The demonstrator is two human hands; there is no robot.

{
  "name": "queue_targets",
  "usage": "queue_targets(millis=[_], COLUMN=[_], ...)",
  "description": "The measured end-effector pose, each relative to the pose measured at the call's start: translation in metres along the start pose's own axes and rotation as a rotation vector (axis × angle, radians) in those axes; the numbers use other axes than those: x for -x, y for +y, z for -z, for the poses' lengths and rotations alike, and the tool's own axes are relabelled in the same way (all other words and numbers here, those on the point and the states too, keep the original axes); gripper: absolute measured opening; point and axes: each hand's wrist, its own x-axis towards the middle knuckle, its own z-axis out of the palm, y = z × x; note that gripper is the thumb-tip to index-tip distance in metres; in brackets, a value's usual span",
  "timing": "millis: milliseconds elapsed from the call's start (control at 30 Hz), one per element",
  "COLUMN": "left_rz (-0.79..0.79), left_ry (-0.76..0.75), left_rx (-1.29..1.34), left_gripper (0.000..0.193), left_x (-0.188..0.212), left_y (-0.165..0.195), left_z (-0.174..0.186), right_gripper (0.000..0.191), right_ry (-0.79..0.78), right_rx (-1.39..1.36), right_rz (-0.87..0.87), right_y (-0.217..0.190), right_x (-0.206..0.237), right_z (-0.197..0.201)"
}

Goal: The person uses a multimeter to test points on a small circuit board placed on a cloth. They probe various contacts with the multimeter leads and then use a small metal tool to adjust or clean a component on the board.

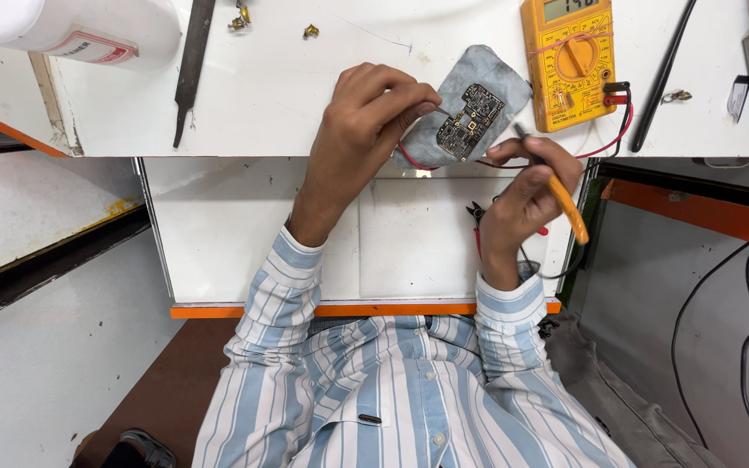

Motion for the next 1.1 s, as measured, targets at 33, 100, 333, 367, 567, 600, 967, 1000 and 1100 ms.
queue_targets(millis=[33,100,333,367,567,600,967,1000,1100], left_rz=[0.017,0.056,-0.034,-0.033,-0.045,-0.045,-0.063,-0.057,-0.009], left_ry=[0.013,0.037,-0.075,-0.071,-0.072,-0.072,-0.024,-0.012,0.005], left_rx=[0.017,0.057,0.002,-0.009,-0.061,-0.059,-0.102,-0.101,-0.010], left_gripper=[0.012,0.011,0.012,0.012,0.012,0.012,0.012,0.013,0.013], left_x=[-0.001,-0.003,-0.002,-0.002,-0.002,-0.002,0.000,0.000,0.002], left_y=[0.001,0.003,0.004,0.003,0.003,0.003,-0.001,-0.002,-0.004], left_z=[0.001,0.001,0.000,-0.001,-0.005,-0.004,-0.010,-0.010,-0.010], right_gripper=[0.025,0.020,0.043,0.042,0.038,0.037,0.012,0.012,0.014], right_ry=[-0.084,-0.255,-0.543,-0.544,-0.620,-0.636,-0.114,-0.002,-0.026], right_rx=[0.137,0.415,0.794,0.790,0.795,0.809,0.352,0.225,0.135], right_rz=[0.013,0.039,0.199,0.198,0.240,0.255,-0.038,-0.126,-0.176], right_y=[-0.004,-0.017,-0.037,-0.037,-0.041,-0.041,-0.033,-0.033,-0.034], right_x=[-0.003,-0.008,-0.014,-0.016,-0.032,-0.033,-0.035,-0.033,-0.028], right_z=[0.002,0.011,0.012,0.011,0.018,0.019,0.025,0.023,0.016])
